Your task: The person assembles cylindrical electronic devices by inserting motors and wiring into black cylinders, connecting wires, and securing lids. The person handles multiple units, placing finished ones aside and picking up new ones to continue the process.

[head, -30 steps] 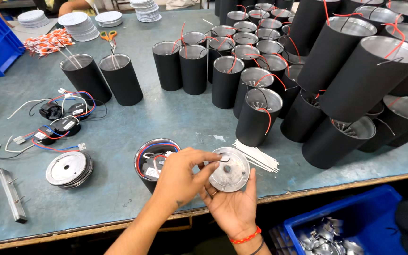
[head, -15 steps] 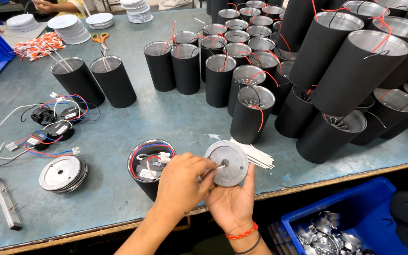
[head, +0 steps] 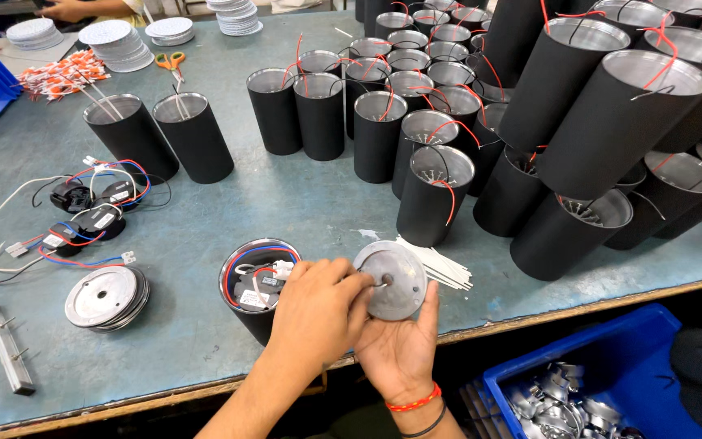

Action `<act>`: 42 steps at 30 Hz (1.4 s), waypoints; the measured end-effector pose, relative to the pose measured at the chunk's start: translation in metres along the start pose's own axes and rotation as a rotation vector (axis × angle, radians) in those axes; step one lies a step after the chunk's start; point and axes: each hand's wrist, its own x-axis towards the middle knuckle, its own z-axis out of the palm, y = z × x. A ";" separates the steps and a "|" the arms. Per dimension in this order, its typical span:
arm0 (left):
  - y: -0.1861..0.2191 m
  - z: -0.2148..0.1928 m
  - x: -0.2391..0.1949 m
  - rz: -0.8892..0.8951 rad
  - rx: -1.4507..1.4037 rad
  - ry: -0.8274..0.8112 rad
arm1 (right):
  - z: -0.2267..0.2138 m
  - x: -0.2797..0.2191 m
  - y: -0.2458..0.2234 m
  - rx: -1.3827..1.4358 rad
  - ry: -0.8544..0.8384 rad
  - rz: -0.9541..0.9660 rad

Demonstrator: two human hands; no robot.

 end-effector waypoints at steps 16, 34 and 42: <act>-0.029 -0.046 -0.032 -0.115 0.076 0.488 | -0.009 0.027 0.007 -0.720 -0.277 -0.441; -0.045 -0.079 -0.003 -0.600 -0.498 0.133 | 0.026 0.047 0.040 -1.436 -0.539 -0.799; -0.090 -0.056 -0.016 -0.662 -0.860 0.348 | 0.020 0.081 0.020 -1.003 -0.312 -0.468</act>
